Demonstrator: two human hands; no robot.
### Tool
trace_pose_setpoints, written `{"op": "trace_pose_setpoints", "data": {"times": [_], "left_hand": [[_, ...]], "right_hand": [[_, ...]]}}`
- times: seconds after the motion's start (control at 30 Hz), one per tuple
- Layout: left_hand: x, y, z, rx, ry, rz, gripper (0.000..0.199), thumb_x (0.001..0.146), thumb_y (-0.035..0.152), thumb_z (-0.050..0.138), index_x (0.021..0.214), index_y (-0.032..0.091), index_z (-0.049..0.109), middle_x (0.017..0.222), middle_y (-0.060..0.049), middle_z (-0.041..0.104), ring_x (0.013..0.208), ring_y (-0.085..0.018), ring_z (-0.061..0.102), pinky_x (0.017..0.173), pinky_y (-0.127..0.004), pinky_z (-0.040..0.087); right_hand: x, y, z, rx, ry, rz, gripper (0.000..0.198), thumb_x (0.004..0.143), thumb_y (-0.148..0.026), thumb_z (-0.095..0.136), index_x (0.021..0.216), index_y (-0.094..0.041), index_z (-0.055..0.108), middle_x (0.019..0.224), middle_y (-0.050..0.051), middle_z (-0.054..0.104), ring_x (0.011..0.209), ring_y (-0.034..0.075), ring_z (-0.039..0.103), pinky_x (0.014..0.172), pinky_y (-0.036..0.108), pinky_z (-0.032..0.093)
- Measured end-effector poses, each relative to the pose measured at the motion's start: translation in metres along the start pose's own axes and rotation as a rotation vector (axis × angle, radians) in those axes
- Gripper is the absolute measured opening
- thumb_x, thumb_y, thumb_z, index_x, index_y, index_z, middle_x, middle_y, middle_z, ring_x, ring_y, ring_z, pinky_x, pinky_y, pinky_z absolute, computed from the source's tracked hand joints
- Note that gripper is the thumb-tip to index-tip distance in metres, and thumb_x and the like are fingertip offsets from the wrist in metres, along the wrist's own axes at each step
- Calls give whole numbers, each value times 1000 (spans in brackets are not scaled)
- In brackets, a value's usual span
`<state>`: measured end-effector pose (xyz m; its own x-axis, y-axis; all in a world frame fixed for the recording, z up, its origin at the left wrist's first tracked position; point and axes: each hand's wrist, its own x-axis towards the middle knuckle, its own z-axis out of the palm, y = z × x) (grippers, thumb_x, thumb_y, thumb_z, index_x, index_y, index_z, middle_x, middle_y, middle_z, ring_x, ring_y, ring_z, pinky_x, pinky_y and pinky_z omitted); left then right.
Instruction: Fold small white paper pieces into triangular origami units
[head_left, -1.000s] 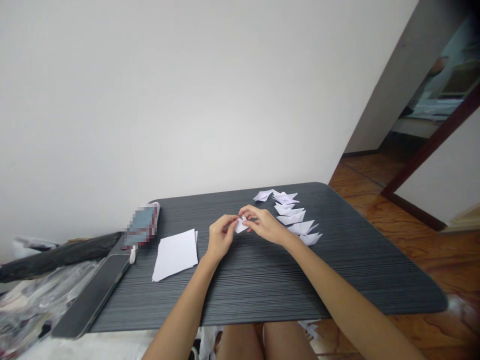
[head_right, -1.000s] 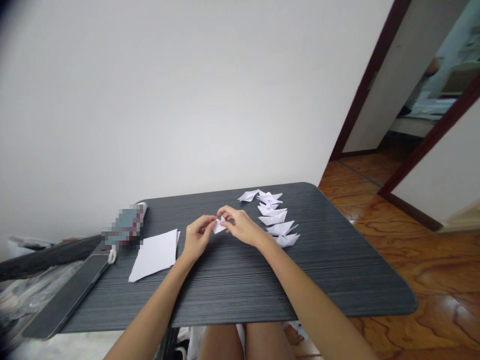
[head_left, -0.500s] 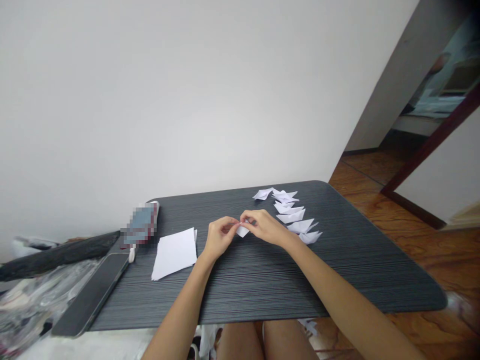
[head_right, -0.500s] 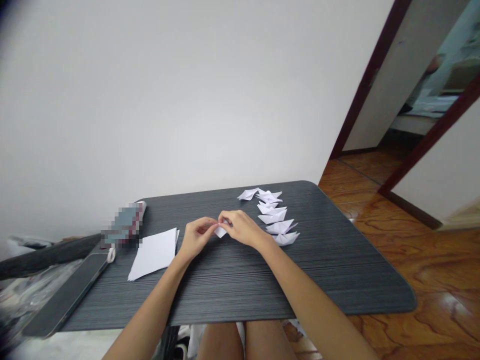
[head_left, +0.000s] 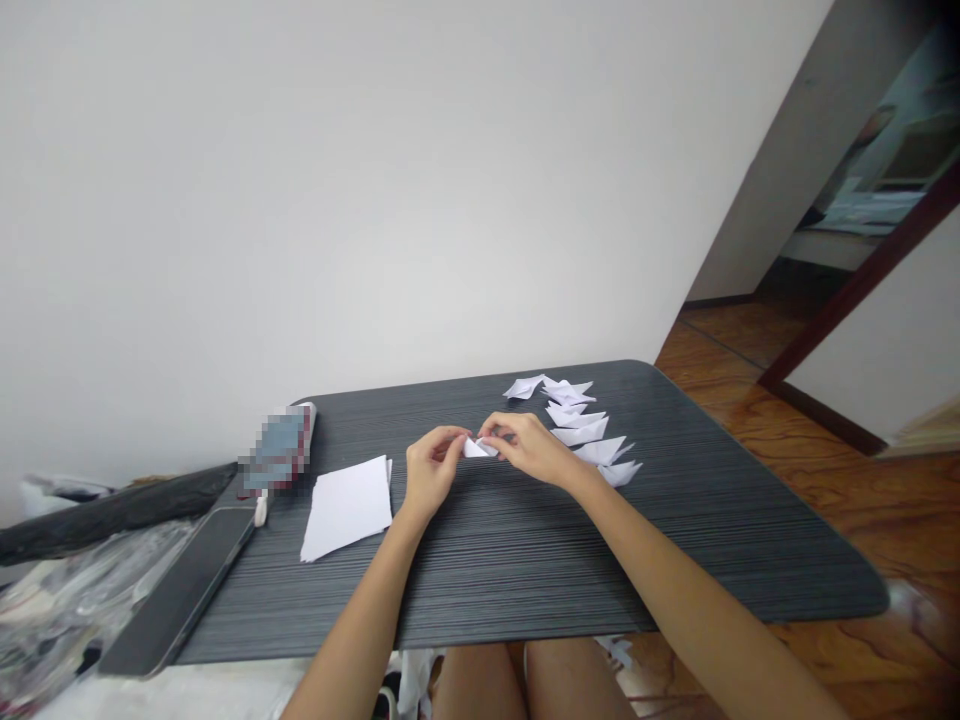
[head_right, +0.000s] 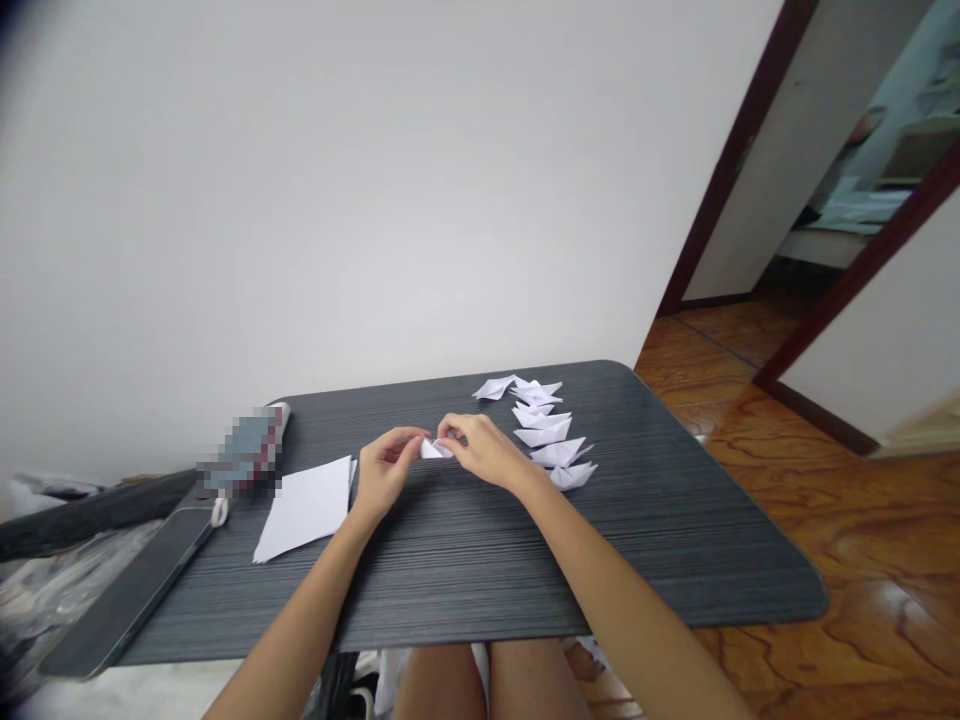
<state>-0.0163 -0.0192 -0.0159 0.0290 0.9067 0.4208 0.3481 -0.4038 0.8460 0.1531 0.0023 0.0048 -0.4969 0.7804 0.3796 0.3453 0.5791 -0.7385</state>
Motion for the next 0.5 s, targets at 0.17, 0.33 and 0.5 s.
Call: {"op": "trace_pose_setpoints", "data": {"times": [0.17,0.33,0.5], "left_hand": [[-1,3,3,-110,25,-40,21,78,29,49,88,13,59,90,-8,61,76,-15,60,69,-27,51],[-2,6,4,-174,-153,-18,43,75,27,55,115,19,43,109,-9,52,89,-18,59,68,-27,52],[-1,6,3,-141,-152,63,20,77,25,52,94,16,54,106,-9,52,91,-17,56,73,-27,51]], "right_hand": [[2,-1,1,-5,55,-42,13,81,-23,45,83,-16,56,77,3,59,65,11,54,61,23,43],[1,-4,-2,-85,70,-125,12,81,-20,45,84,-16,56,81,4,60,73,13,54,65,24,43],[0,-2,-2,-121,73,-180,12,82,-18,44,85,-16,56,84,5,60,76,14,54,68,25,42]]}}
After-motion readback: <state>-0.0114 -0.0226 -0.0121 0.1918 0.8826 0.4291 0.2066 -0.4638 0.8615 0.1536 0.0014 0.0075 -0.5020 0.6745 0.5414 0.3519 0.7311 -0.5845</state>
